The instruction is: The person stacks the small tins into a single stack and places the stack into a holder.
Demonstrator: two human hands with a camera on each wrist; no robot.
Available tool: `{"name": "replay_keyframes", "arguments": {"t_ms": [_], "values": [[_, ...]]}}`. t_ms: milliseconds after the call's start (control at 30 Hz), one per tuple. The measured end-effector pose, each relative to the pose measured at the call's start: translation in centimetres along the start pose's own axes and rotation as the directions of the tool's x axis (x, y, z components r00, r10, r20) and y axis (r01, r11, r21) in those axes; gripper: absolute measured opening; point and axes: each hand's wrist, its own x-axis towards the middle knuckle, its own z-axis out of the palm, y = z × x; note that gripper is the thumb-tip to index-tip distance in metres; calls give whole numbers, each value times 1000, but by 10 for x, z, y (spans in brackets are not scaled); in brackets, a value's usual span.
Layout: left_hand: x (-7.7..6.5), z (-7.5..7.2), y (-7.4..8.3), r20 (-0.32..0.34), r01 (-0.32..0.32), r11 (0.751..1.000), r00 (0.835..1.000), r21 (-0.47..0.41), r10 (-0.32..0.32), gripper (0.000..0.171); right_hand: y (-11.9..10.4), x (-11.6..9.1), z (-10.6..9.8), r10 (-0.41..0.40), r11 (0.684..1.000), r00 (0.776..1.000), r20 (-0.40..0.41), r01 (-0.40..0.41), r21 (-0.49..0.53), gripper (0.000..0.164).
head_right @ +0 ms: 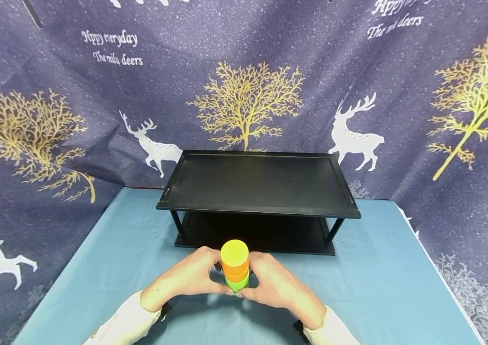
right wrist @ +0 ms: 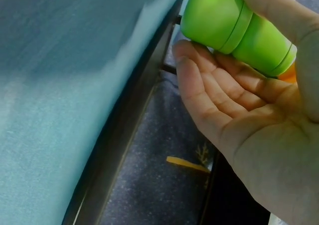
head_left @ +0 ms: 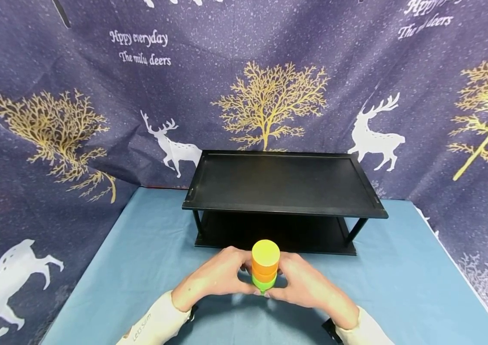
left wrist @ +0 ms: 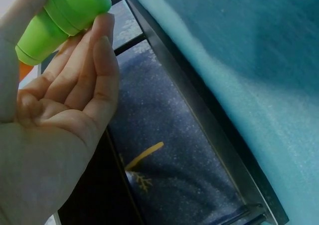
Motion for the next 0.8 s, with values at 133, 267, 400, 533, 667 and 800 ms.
{"name": "replay_keyframes", "arguments": {"t_ms": [133, 267, 400, 533, 667, 800], "values": [[2, -3, 3, -4, -5, 1000, 1000, 15, 5, 45, -1, 0, -2, -12, 1000, 1000, -11, 12, -11, 48], [3, -5, 6, -7, -20, 1000, 1000, 22, 21, 44, -3, 0, -5, -19, 999, 1000, -22, 19, -26, 48], [3, -8, 8, -9, -35, 999, 999, 9, 35, 46, -7, 0, -9, -29, 999, 999, -28, 28, -34, 48], [4, -11, 11, -6, -34, 999, 999, -2, 34, 47, -10, -1, -13, -44, 998, 999, -29, 43, -39, 48], [4, -13, 16, 0, -30, 1000, 1000, -8, 30, 47, -13, -1, -16, -50, 998, 998, -31, 49, -41, 47], [6, -17, 20, 2, -34, 999, 999, -4, 34, 46, -16, -2, -20, -48, 997, 998, -39, 46, -58, 47]]}}
